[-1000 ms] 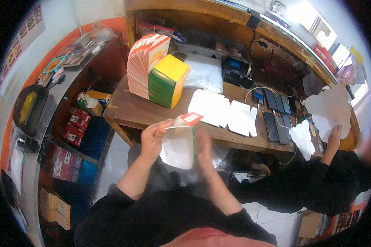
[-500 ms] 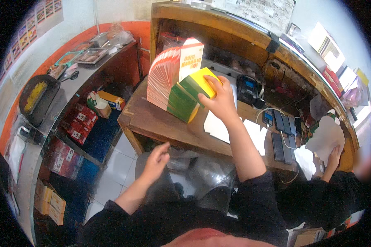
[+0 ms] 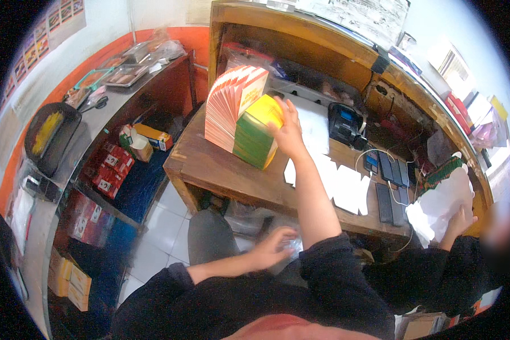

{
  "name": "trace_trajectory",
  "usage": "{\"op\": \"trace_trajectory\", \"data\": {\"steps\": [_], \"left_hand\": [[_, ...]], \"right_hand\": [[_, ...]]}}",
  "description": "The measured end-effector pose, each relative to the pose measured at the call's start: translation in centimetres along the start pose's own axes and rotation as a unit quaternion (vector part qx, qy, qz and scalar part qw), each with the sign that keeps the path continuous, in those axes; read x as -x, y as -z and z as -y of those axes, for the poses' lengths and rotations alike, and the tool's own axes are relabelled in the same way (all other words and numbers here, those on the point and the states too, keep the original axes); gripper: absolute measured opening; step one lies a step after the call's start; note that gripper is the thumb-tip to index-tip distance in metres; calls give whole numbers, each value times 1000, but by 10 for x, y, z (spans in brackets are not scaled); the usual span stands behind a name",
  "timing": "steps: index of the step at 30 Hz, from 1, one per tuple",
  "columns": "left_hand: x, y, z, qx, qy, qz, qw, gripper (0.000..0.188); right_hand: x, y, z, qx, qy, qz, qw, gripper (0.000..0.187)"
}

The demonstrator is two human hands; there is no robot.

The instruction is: The person assembles small rectangular boxes from flat cardboard pieces by folding and taping them together. They repeatedly pick up a flat piece, fold it into a box shape, apply tape to secure the edges, and place the finished box on a stack on the table.

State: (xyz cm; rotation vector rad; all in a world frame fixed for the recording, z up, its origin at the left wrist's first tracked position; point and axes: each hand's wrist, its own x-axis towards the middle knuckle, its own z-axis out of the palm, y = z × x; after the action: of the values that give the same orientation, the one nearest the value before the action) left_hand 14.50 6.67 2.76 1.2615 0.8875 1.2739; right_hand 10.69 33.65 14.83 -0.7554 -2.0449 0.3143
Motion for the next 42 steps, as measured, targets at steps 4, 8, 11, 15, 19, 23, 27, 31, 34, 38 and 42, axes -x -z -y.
{"op": "trace_trajectory", "data": {"steps": [4,8,11,15,19,23,27,31,34,38,42], "left_hand": [[-1,-33,6,13,16,-34,999,37],[11,-34,23,115,96,34,988,27],[15,-40,15,81,136,139,978,25],[-4,-27,-4,-28,128,115,985,35],[-21,-20,-23,-56,82,160,982,49],[-30,-23,-39,-132,59,190,971,54],[-37,-18,-20,-142,44,204,968,56],[-36,-22,-18,-162,8,191,968,57],[-35,-25,-37,-203,2,190,960,57],[-39,-22,-24,-208,5,197,958,60],[-38,-21,-27,-179,2,197,964,59]], "right_hand": [[29,-1,-67,-300,-116,-261,910,38],[69,20,-117,-3,-243,-285,927,35],[79,26,-150,-6,-293,-319,901,39],[84,20,-153,-29,-277,-310,909,44],[81,17,-148,-20,-270,-325,906,43],[83,19,-152,-17,-274,-321,907,42],[81,20,-151,-68,-281,-322,902,41],[80,22,-148,-67,-300,-307,901,41],[83,23,-152,-86,-296,-321,895,41],[82,20,-155,-92,-289,-329,894,41],[82,16,-159,-101,-298,-332,889,42]]}}
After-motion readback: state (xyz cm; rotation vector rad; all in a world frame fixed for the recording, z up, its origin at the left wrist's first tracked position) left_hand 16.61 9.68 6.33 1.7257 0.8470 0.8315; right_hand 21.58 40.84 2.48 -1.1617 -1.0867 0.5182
